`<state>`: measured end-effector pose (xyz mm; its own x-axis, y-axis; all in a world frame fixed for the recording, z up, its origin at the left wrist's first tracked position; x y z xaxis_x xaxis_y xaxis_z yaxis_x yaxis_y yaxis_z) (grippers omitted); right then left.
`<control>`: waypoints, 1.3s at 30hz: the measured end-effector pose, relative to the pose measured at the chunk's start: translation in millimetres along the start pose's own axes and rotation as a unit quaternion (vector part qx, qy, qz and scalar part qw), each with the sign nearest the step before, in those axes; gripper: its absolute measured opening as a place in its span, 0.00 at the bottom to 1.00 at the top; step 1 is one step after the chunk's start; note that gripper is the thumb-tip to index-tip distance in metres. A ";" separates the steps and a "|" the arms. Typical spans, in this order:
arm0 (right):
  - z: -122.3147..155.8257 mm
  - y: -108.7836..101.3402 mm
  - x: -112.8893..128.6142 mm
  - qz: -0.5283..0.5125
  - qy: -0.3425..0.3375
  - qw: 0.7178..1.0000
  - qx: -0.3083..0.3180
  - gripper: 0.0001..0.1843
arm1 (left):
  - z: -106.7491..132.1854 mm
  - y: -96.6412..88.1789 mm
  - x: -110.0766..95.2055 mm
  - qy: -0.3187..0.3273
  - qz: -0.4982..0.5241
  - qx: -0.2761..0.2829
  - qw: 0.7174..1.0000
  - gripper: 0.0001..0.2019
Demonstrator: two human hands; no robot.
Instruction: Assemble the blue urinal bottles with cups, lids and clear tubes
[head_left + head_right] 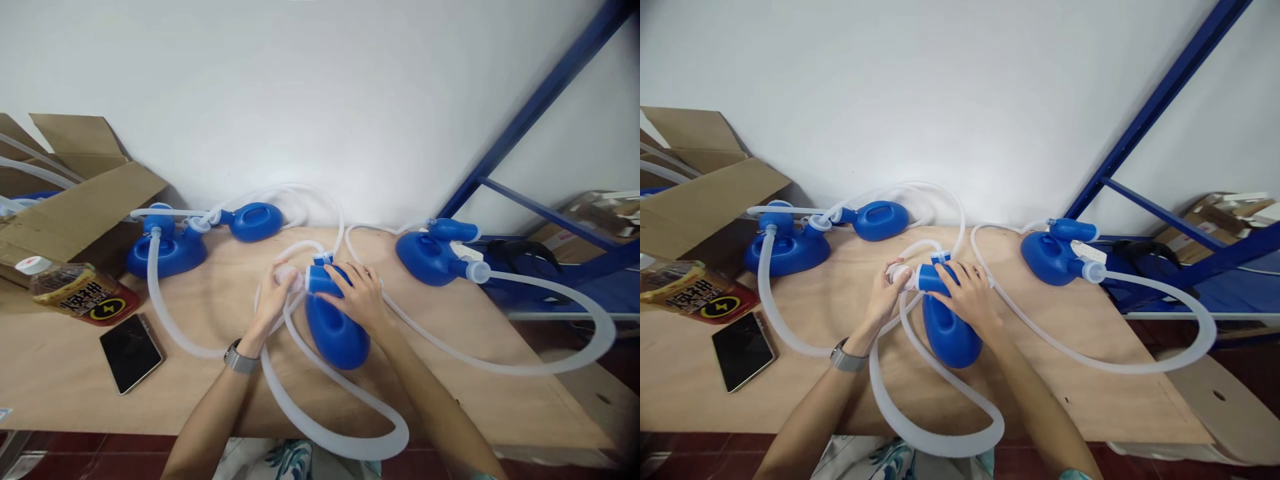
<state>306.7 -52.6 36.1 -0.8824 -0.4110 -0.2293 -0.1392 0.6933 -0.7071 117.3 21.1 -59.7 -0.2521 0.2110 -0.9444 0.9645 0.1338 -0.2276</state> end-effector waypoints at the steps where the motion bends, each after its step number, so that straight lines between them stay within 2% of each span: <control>1: 0.3 -0.4 -1.3 -0.002 0.005 1.000 -0.001 0.27 | -0.6 -11.6 2.5 0.000 0.000 -0.015 1.000 0.20; 5: 1.5 0.0 -5.7 -0.005 0.016 1.000 0.005 0.27 | -7.6 -76.7 19.9 -0.046 -0.042 -0.110 0.992 0.22; 7: 1.7 -0.7 -7.3 -0.007 0.016 1.000 0.004 0.26 | -13.4 -101.4 31.7 -0.090 -0.070 -0.113 0.987 0.26; 9: 1.4 -2.9 -7.6 -0.006 0.013 1.000 -0.004 0.25 | -18.4 -116.8 34.7 -0.098 -0.102 -0.104 0.984 0.29; 12: 0.9 -6.7 -6.9 0.004 0.011 1.000 -0.018 0.25 | -17.4 -131.1 14.1 -0.037 -0.189 -0.153 0.969 0.26; 14: 0.8 -8.1 -5.9 0.011 0.009 1.000 -0.023 0.25 | -12.6 -121.6 -7.4 0.013 -0.222 -0.163 0.961 0.20; 15: 0.7 -8.4 -5.4 0.013 0.009 1.000 -0.024 0.25 | -10.8 -108.2 -16.8 0.029 -0.214 -0.137 0.967 0.18; 17: 0.4 -8.9 -4.2 0.015 0.003 1.000 -0.026 0.25 | -6.2 -65.0 -36.0 0.059 -0.157 -0.018 0.986 0.15; 19: 0.1 -9.8 -2.9 0.011 -0.007 0.999 -0.033 0.25 | 6.5 -13.6 -61.1 0.100 -0.073 0.134 0.983 0.17; 20: 0.0 -10.7 -2.7 0.006 -0.011 0.999 -0.040 0.25 | 13.8 5.3 -74.8 0.125 -0.052 0.181 0.974 0.17; 21: 0.1 -11.4 -3.2 0.001 -0.013 0.999 -0.045 0.24 | 18.9 18.1 -85.4 0.140 -0.037 0.205 0.968 0.17; 24: 1.0 -11.3 -7.7 -0.031 -0.014 0.998 -0.048 0.24 | 23.3 34.7 -101.5 0.154 -0.009 0.226 0.962 0.20; 27: 3.6 -7.5 -10.2 -0.070 -0.037 0.997 -0.022 0.25 | 23.3 35.4 -101.5 0.144 0.020 0.288 0.946 0.23; 29: 6.0 -7.0 -14.0 -0.076 -0.043 0.996 -0.014 0.26 | 19.0 23.6 -91.6 0.117 0.012 0.321 0.940 0.24; 31: 8.4 -7.5 -19.5 -0.066 -0.035 0.997 -0.014 0.26 | 7.0 -2.1 -73.1 0.080 -0.033 0.304 0.949 0.23; 32: 9.6 -7.6 -21.7 -0.060 -0.029 0.998 -0.015 0.26 | -1.7 -20.3 -61.2 0.063 -0.078 0.272 0.957 0.21; 34: 11.7 -6.9 -22.7 -0.052 -0.025 0.998 -0.014 0.27 | -20.7 -65.3 -34.4 0.028 -0.217 0.167 0.961 0.17; 36: 13.8 -5.4 -23.3 -0.049 -0.012 0.999 -0.014 0.29 | -32.7 -113.2 -7.0 -0.033 -0.367 0.043 0.929 0.15; 38: 16.8 -4.6 -31.0 -0.048 0.040 0.998 -0.022 0.37 | -35.3 -135.7 13.7 -0.063 -0.420 0.004 0.905 0.14; 39: 19.6 -3.8 -37.7 -0.050 0.081 0.995 -0.025 0.44 | -34.9 -138.2 21.2 -0.063 -0.422 0.008 0.904 0.14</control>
<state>349.3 -51.3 34.3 -0.9238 -0.3802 -0.0456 -0.2478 0.6841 -0.6860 -24.1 40.9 -40.0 -0.8888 -0.0721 -0.4525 0.4344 0.1816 -0.8822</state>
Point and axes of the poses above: each hand's wrist, its own z-axis away from the middle knuckle, its own y-axis out of the palm, x = y × z, the point moved 10 cm from there along -z, towards the middle knuckle, and after that the axes turned 8 degrees about z, right-handed, at the moved point
